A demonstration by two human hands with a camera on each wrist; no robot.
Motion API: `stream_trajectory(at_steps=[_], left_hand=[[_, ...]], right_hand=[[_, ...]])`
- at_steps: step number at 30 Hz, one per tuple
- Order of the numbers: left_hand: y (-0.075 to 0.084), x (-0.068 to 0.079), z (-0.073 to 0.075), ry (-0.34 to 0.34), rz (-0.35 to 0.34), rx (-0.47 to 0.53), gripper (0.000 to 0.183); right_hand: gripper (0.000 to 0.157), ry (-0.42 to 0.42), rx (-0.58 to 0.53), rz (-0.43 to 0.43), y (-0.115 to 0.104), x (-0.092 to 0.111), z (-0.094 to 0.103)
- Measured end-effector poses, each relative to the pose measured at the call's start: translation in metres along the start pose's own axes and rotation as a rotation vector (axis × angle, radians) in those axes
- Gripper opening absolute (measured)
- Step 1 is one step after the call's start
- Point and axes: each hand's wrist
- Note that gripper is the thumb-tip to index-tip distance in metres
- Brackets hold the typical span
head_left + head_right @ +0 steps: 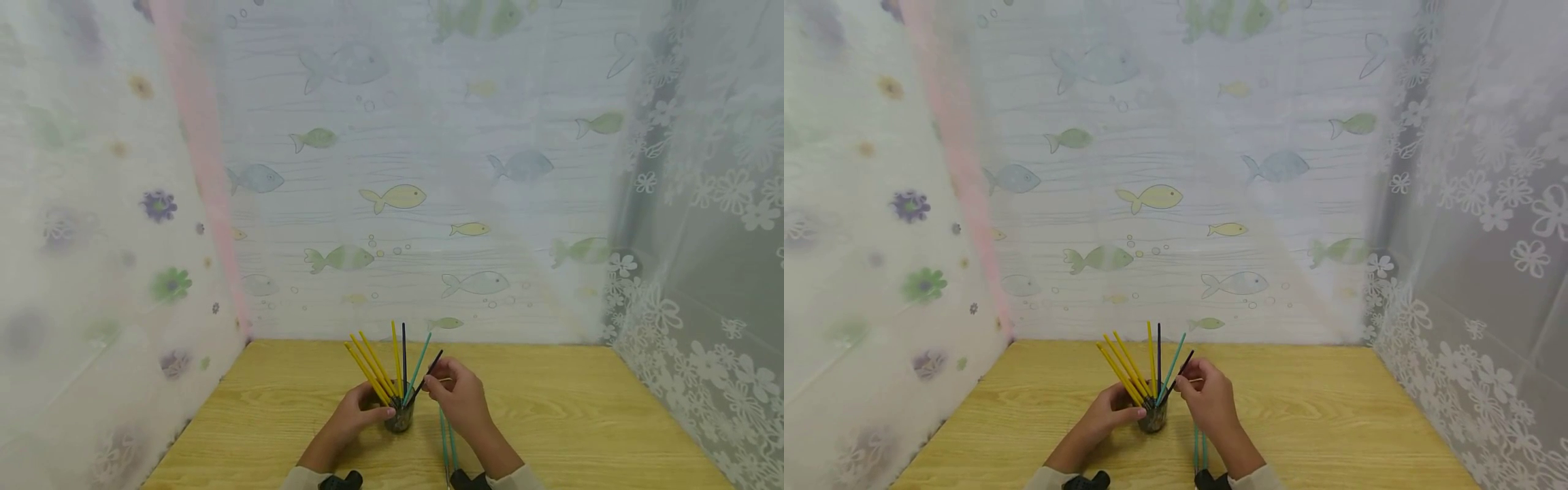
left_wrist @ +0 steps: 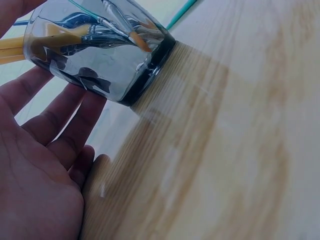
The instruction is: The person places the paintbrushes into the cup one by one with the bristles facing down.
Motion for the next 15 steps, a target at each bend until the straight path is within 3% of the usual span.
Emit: stream_trajectory(at_steps=[8, 15], left_hand=[[0.0012, 0.0010, 0.0004, -0.010, 0.009, 0.001, 0.054], [-0.0028, -0.0017, 0.0005, -0.015, 0.006, -0.003, 0.054]], right_hand=[[0.014, -0.034, -0.008, -0.018, 0.0012, 0.0011, -0.0011], [0.024, -0.018, -0.018, -0.027, 0.0004, 0.0006, 0.0020]])
Point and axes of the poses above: each hand's wrist, its own x-axis away from the middle knuckle, its own z-axis out of the back of the hand, y = z × x, and after that the axes turned 11 degrees about -x, right-handed
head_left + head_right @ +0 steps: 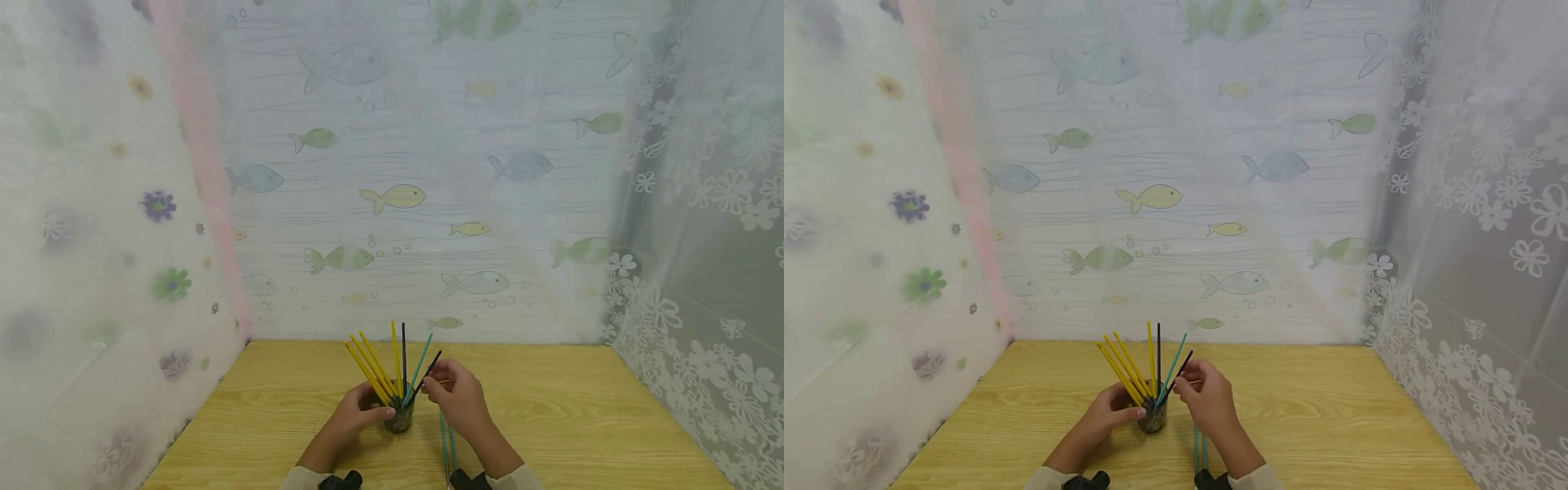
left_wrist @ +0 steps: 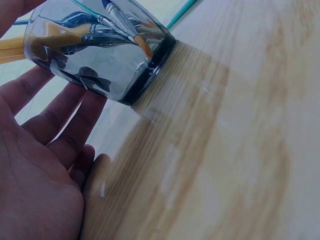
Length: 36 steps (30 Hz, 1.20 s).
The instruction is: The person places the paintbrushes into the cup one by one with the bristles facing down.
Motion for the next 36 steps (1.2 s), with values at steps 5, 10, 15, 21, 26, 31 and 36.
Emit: stream_trajectory(at_steps=[5, 10, 15, 21, 26, 31, 36], left_hand=[[-0.002, -0.002, 0.000, -0.004, 0.006, -0.002, 0.053], [-0.003, -0.002, 0.000, -0.005, 0.006, -0.001, 0.053], [-0.001, 0.000, 0.000, -0.014, 0.002, 0.016, 0.052], [0.001, 0.001, 0.000, -0.005, -0.007, 0.039, 0.053], [0.004, 0.002, 0.000, 0.016, 0.004, 0.040, 0.055], [0.003, 0.002, 0.000, 0.041, 0.022, 0.046, 0.058], [0.001, 0.001, -0.001, 0.050, 0.013, 0.050, 0.058]], right_hand=[[0.030, 0.027, -0.009, -0.011, 0.000, -0.002, 0.005], [0.026, 0.041, -0.023, -0.016, -0.001, -0.005, 0.015], [0.023, 0.056, -0.003, -0.037, -0.004, -0.007, 0.030], [0.024, 0.094, 0.062, -0.061, -0.005, -0.010, 0.052], [0.026, 0.105, 0.089, -0.106, -0.006, -0.011, 0.068], [0.026, 0.113, 0.131, -0.131, -0.004, -0.011, 0.080], [0.025, 0.109, 0.149, -0.167, 0.000, -0.010, 0.086]])
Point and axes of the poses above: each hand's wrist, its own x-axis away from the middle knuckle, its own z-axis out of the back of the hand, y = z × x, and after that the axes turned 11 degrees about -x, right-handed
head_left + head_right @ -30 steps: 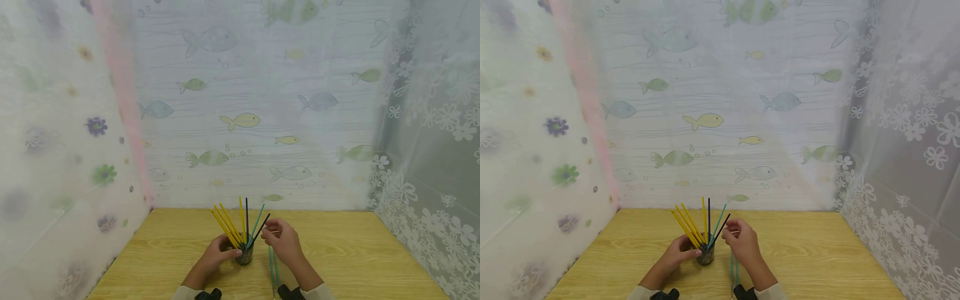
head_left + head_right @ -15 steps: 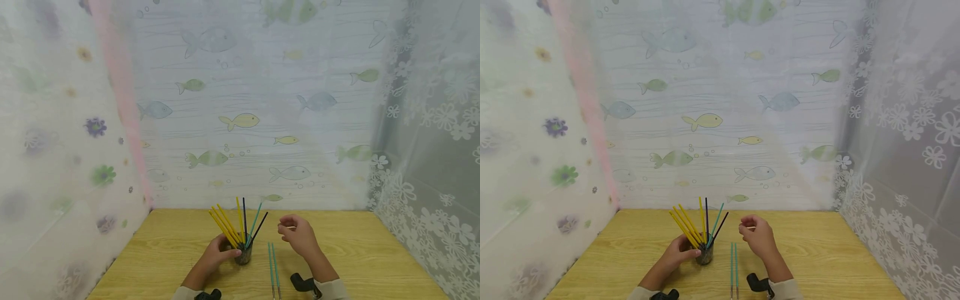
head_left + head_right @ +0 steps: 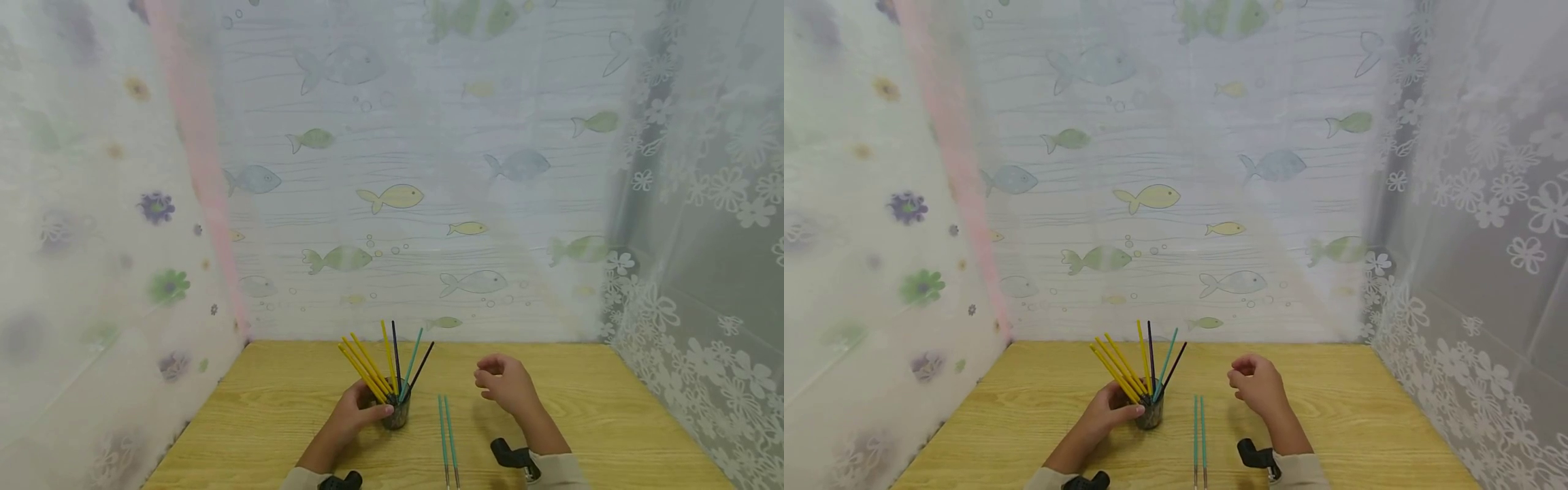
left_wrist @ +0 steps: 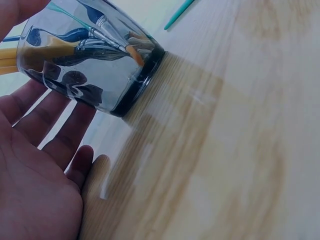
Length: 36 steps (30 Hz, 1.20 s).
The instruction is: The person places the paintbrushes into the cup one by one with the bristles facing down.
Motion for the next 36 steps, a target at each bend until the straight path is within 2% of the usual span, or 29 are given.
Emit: stream_trajectory(at_steps=[4, 10, 21, 29, 36], left_hand=[[0.000, -0.001, 0.000, 0.007, -0.007, 0.007, 0.057], [0.001, -0.002, 0.000, 0.012, -0.008, 0.012, 0.057], [0.000, -0.002, 0.000, 0.005, 0.000, 0.013, 0.060], [-0.001, -0.002, 0.000, 0.005, 0.002, 0.004, 0.059], [0.000, 0.000, 0.000, 0.001, -0.003, -0.004, 0.058]], right_hand=[[0.025, -0.008, -0.004, -0.058, 0.005, 0.001, 0.002], [0.031, -0.036, 0.054, -0.135, 0.015, -0.001, 0.001], [0.025, -0.130, 0.157, -0.224, 0.024, 0.000, -0.006], [0.019, -0.192, 0.218, -0.201, 0.023, 0.005, -0.018], [0.021, -0.242, 0.238, -0.160, 0.021, 0.009, -0.034]])
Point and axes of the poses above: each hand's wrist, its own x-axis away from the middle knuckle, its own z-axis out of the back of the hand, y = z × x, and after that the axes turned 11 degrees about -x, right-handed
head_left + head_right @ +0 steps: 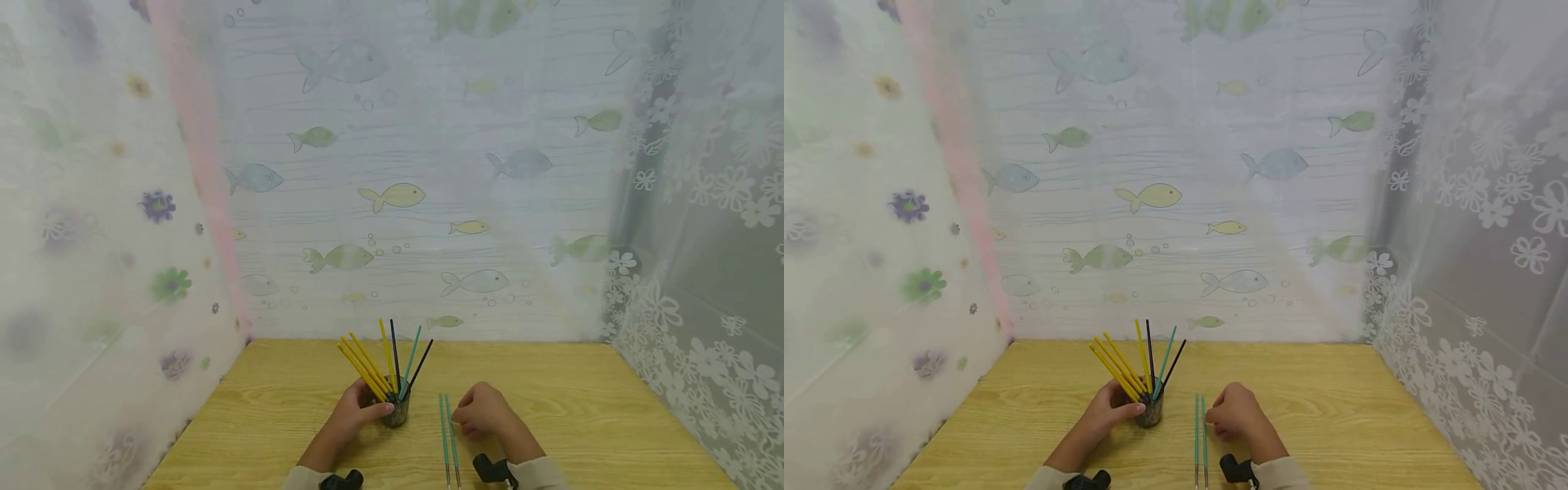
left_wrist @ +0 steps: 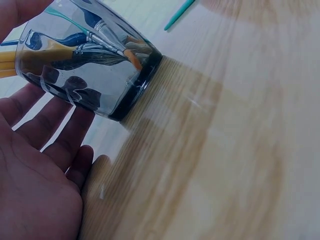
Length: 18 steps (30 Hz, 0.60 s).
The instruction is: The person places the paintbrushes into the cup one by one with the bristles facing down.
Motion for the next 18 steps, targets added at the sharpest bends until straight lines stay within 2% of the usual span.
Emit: stream_trajectory(at_steps=[7, 13, 18], left_hand=[[0.001, 0.001, 0.000, -0.005, -0.001, 0.011, 0.060], [0.002, 0.001, -0.001, -0.008, -0.010, 0.013, 0.060], [0.002, 0.001, -0.001, -0.005, -0.012, 0.016, 0.059]], right_hand=[[0.014, -0.018, 0.053, 0.045, 0.001, 0.000, -0.010], [0.017, -0.010, 0.074, 0.057, 0.000, 0.001, -0.014], [0.010, -0.006, 0.098, 0.086, -0.003, 0.004, -0.015]])
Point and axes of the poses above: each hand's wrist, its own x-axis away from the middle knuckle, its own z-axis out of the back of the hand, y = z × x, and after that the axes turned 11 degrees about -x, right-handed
